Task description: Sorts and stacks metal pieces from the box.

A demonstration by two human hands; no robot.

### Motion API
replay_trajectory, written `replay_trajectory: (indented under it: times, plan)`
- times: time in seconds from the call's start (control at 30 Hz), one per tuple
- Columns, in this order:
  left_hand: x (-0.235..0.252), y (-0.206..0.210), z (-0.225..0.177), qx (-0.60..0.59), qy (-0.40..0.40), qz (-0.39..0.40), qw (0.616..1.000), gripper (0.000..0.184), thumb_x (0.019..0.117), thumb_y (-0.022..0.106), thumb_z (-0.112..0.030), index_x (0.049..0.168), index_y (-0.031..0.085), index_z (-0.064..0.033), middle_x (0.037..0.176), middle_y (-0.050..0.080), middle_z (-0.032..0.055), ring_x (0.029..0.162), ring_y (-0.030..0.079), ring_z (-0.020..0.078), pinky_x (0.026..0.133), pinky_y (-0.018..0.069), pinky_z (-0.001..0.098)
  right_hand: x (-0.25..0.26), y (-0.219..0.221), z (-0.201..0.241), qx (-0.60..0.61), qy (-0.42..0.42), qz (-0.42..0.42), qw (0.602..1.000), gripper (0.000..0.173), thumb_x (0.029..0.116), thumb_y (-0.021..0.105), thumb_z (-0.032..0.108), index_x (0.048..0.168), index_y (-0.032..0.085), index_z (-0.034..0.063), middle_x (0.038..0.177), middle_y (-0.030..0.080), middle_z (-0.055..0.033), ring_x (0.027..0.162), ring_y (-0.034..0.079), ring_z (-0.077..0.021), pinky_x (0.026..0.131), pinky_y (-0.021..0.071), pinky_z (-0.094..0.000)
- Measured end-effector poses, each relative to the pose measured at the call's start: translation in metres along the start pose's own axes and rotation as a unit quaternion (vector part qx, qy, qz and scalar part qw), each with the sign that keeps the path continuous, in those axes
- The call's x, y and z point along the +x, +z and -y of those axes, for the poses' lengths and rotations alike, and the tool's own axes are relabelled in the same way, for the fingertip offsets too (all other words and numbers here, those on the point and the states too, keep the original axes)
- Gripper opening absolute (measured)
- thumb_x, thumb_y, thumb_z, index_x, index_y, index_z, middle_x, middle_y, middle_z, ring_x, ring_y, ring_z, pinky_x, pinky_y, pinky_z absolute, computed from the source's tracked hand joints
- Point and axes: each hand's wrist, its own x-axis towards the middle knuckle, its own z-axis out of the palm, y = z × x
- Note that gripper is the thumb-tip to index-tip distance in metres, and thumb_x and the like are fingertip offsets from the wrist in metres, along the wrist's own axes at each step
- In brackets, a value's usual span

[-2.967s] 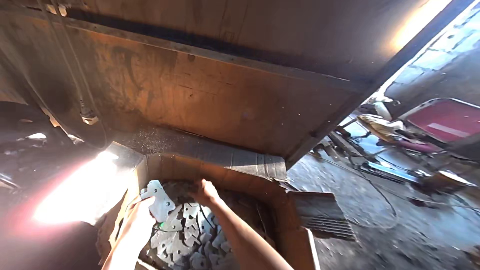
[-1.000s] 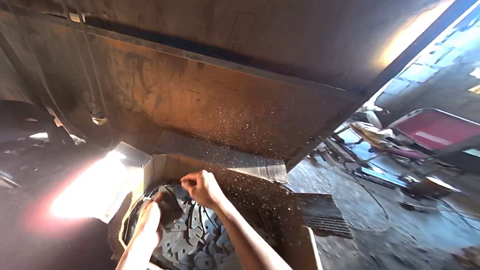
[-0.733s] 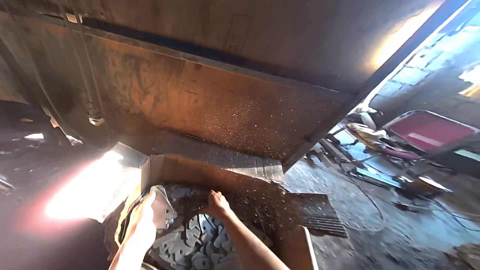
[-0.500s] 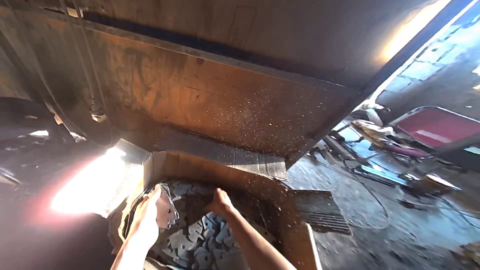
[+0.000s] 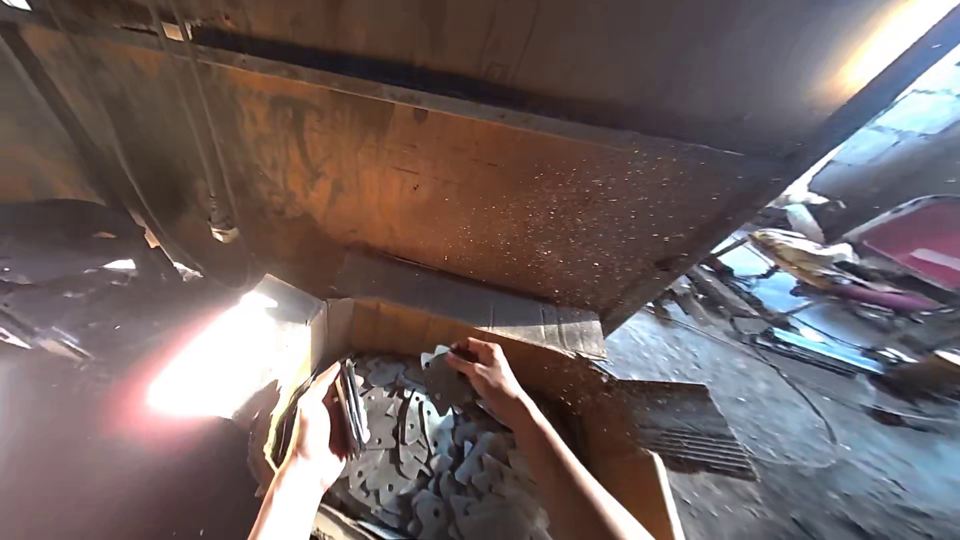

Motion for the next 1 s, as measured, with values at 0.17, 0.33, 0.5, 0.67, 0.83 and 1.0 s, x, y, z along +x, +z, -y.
replay_trajectory:
  times: [0.17, 0.33, 0.5, 0.67, 0.83, 1.0]
  plan:
    - [0.002, 0.007, 0.004, 0.053, 0.05, -0.055, 0.996, 0.037, 0.1098, 0.038, -0.035, 0.106, 0.062, -0.0061, 0.073, 0.062, 0.0076, 0.055, 0.061, 0.0167, 0.048, 0.0537, 0.0336, -0.011, 0.005, 0.034, 0.065, 0.029, 0.002, 0.997, 0.01, 0.0924, 0.075, 0.008, 0.097, 0.071, -0.0004, 0.085, 0.071, -0.0097, 0.076, 0.068, -0.0171, 0.072, 0.0592, -0.0345]
    - [0.002, 0.01, 0.013, 0.176, 0.021, -0.109, 0.978, 0.055, 0.1054, 0.05, -0.046, 0.147, 0.047, -0.0101, 0.142, 0.054, 0.0176, 0.128, 0.053, 0.0324, 0.099, 0.046, 0.0597, -0.024, 0.039, 0.078, 0.045, 0.024, 0.041, 0.998, 0.015, 0.0921, 0.074, 0.011, 0.103, 0.071, 0.0004, 0.087, 0.07, -0.0095, 0.074, 0.065, -0.016, 0.068, 0.057, -0.0355]
    - [0.007, 0.016, 0.017, 0.131, 0.001, -0.086, 0.988, 0.053, 0.1065, 0.04, -0.053, 0.126, 0.06, -0.0088, 0.103, 0.069, 0.0139, 0.086, 0.069, 0.0257, 0.068, 0.0578, 0.047, -0.016, 0.072, 0.094, -0.094, 0.055, 0.112, 0.988, 0.021, 0.1024, 0.063, 0.019, 0.111, 0.073, 0.0026, 0.097, 0.074, -0.0107, 0.082, 0.073, -0.0174, 0.078, 0.062, -0.038]
    - [0.014, 0.006, 0.018, 0.124, 0.05, -0.107, 0.985, 0.045, 0.1099, 0.041, -0.039, 0.136, 0.055, -0.0046, 0.123, 0.063, 0.016, 0.109, 0.063, 0.0251, 0.09, 0.0535, 0.049, -0.013, 0.06, 0.03, -0.347, 0.187, 0.095, 0.914, 0.037, 0.0931, 0.069, 0.034, 0.112, 0.071, 0.0029, 0.113, 0.07, -0.0202, 0.107, 0.068, -0.0363, 0.091, 0.0542, -0.0584]
    - [0.012, 0.007, 0.012, 0.074, 0.04, -0.122, 0.989, 0.047, 0.109, 0.04, -0.043, 0.138, 0.053, -0.008, 0.122, 0.062, 0.0153, 0.109, 0.062, 0.0254, 0.089, 0.052, 0.0502, -0.037, 0.069, -0.006, -0.42, 0.253, 0.14, 0.86, 0.062, 0.0862, 0.078, 0.035, 0.134, 0.06, 0.0008, 0.14, 0.059, -0.0204, 0.131, 0.056, -0.0365, 0.104, 0.0483, -0.0566]
    - [0.004, 0.012, 0.009, 0.074, 0.033, -0.13, 0.988, 0.044, 0.1084, 0.041, -0.044, 0.133, 0.057, -0.0116, 0.114, 0.064, 0.012, 0.099, 0.064, 0.0227, 0.08, 0.0535, 0.0465, -0.04, 0.071, -0.005, -0.419, 0.246, 0.138, 0.863, 0.053, 0.0863, 0.074, 0.031, 0.126, 0.064, -0.002, 0.132, 0.063, -0.0211, 0.126, 0.06, -0.0353, 0.103, 0.0494, -0.0539]
